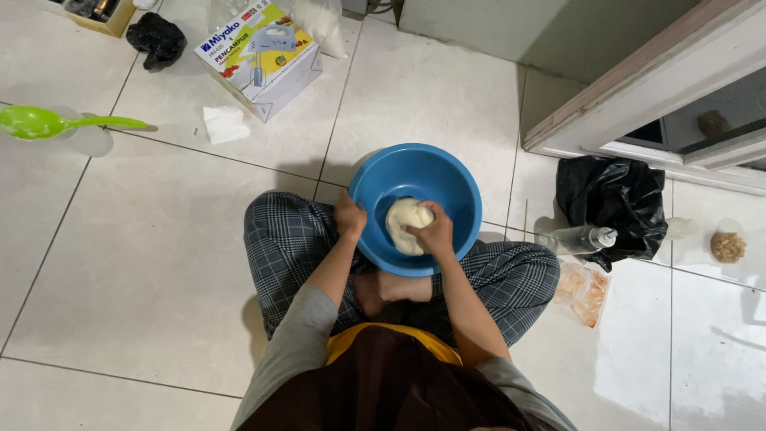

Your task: Kneading a ball of dough in a blue plastic bowl while sitting on the floor.

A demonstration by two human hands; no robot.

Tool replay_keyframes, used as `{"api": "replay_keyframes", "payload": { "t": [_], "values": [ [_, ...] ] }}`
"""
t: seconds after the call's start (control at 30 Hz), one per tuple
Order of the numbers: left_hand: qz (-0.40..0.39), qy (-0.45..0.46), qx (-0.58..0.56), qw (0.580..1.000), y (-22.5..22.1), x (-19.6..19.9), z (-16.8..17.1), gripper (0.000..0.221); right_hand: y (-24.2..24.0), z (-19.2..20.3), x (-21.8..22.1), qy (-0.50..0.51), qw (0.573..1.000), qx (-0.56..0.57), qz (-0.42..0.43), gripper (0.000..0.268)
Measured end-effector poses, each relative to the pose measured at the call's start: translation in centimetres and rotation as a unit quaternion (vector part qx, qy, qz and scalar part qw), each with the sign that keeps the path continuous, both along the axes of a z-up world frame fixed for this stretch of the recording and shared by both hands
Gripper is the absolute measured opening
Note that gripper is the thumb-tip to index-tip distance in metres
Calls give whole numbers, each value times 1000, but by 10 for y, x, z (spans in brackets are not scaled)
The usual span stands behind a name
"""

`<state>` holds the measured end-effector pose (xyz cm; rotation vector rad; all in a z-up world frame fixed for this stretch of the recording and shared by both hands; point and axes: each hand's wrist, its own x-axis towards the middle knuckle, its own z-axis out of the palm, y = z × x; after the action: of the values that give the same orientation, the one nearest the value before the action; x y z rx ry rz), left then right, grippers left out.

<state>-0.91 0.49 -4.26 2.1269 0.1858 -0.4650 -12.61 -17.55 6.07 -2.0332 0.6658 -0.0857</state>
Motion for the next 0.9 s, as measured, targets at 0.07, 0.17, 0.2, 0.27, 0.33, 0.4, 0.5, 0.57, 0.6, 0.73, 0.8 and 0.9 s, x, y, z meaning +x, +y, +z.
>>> {"api": "replay_keyframes", "payload": {
  "t": [0.07,0.17,0.2,0.27,0.33,0.4,0.5,0.57,0.6,0.73,0.8,0.9],
  "values": [
    [2,-8,-38,999,2,-4,-7,58,0,21,1,-77,996,-31,-40,63],
    [7,-32,-77,996,4,-10,24,56,5,40,10,-188,970,-150,-35,57],
    [6,-30,-76,997,5,-10,24,56,6,39,11,-186,970,-149,-37,57],
    [-3,-16,-27,999,5,-8,25,54,7,37,16,-209,919,-333,27,51],
    [-7,-9,-21,1000,4,-6,28,57,6,1,15,-110,909,-390,101,58],
    [-11,0,-12,1000,1,-9,38,61,10,-30,9,-7,882,-438,174,66],
    [-13,12,-25,1000,-3,-10,49,58,20,-44,0,45,903,-327,274,53],
    [-3,12,-17,1000,-2,-10,32,60,24,-28,-5,45,939,-183,288,20],
    [-5,13,-16,1000,-1,-13,31,60,22,-22,-11,46,940,-181,286,20],
    [3,-15,-12,1000,1,-16,27,60,22,-4,-19,21,975,78,205,21],
    [8,-19,-11,1000,-1,-16,30,60,20,-3,-18,3,979,121,163,21],
    [22,-24,-46,998,0,-18,35,62,10,-9,-14,-66,986,147,-51,7]
  ]
}}
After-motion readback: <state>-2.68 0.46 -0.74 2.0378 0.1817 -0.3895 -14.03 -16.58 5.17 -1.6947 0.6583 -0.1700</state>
